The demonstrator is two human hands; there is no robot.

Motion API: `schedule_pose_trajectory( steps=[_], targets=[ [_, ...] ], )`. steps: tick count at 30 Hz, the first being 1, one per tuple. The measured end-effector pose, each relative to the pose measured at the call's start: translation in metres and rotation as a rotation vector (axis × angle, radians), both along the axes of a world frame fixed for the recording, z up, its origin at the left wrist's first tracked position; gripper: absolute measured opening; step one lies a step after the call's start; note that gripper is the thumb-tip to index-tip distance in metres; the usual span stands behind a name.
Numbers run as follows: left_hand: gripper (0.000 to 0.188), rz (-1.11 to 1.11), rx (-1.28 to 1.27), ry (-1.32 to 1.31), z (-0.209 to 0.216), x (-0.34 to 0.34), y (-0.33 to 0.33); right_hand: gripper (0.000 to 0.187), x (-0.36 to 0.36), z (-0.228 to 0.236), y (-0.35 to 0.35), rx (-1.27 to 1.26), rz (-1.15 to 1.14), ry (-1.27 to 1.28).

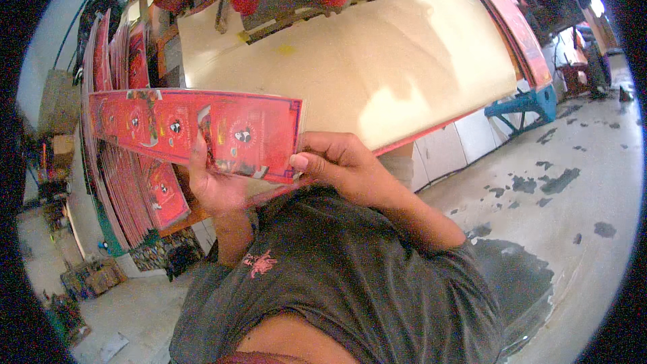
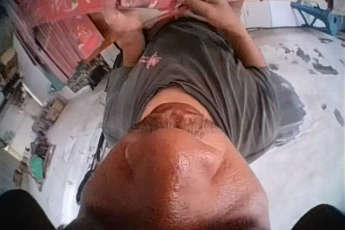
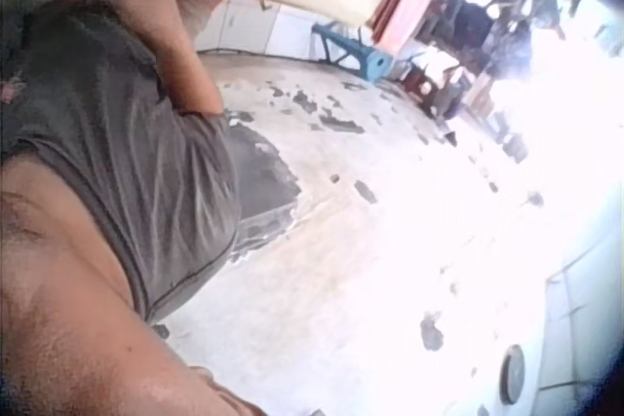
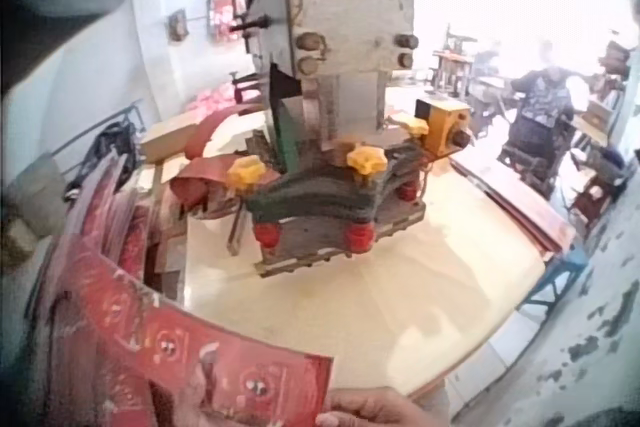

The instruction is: The person takes printed plastic or paper strips from a pile, turns them over to check both sides, aligns them on a work surface, and then places them onto a conveyor belt or into a processing machine.

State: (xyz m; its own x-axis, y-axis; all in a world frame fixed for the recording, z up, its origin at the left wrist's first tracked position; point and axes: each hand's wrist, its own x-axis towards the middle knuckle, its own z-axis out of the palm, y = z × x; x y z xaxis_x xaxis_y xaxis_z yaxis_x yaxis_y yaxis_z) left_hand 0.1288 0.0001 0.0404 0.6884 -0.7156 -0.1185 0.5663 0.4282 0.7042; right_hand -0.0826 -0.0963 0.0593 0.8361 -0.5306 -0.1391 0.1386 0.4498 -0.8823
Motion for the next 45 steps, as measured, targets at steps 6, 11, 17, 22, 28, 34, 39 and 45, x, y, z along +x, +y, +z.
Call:
schedule_pose_trajectory(
  steps=[6, 11, 17, 22, 28, 34, 39, 45],
  targets=[
    [0.043, -0.056, -0.019, 0.169, 0.0, -0.019, 0.0, 0.032, 0.014, -0.006, 0.011, -0.029, 0.069, 0.119],
    [0.05, -0.054, -0.04, 0.252, 0.001, -0.032, 0.005, 0.035, 0.009, -0.012, 0.014, 0.07, 0.119, 0.135],
    [0.048, -0.098, -0.069, 0.391, -0.005, -0.032, 0.0, 0.035, 0.009, -0.027, 0.02, 0.151, 0.06, 0.16],
    [0.043, -0.077, 0.006, 0.378, -0.014, -0.037, 0.001, 0.041, 0.008, -0.018, 0.023, 0.174, 0.0, 0.168],
    [0.031, -0.091, -0.023, 0.33, -0.01, -0.034, 0.002, 0.043, 0.003, -0.013, 0.024, 0.243, 0.046, 0.136],
    [0.032, -0.091, -0.071, 0.254, -0.003, -0.035, 0.002, 0.041, 0.002, -0.009, 0.029, 0.172, 0.082, 0.156],
    [0.036, -0.049, -0.049, 0.255, 0.001, -0.031, -0.003, 0.039, 0.007, -0.019, 0.025, -0.001, 0.07, 0.181],
    [0.035, 0.0, -0.06, -0.037, 0.011, -0.02, -0.005, 0.038, 0.024, -0.015, 0.023, -0.041, 0.085, 0.054]
  ],
)
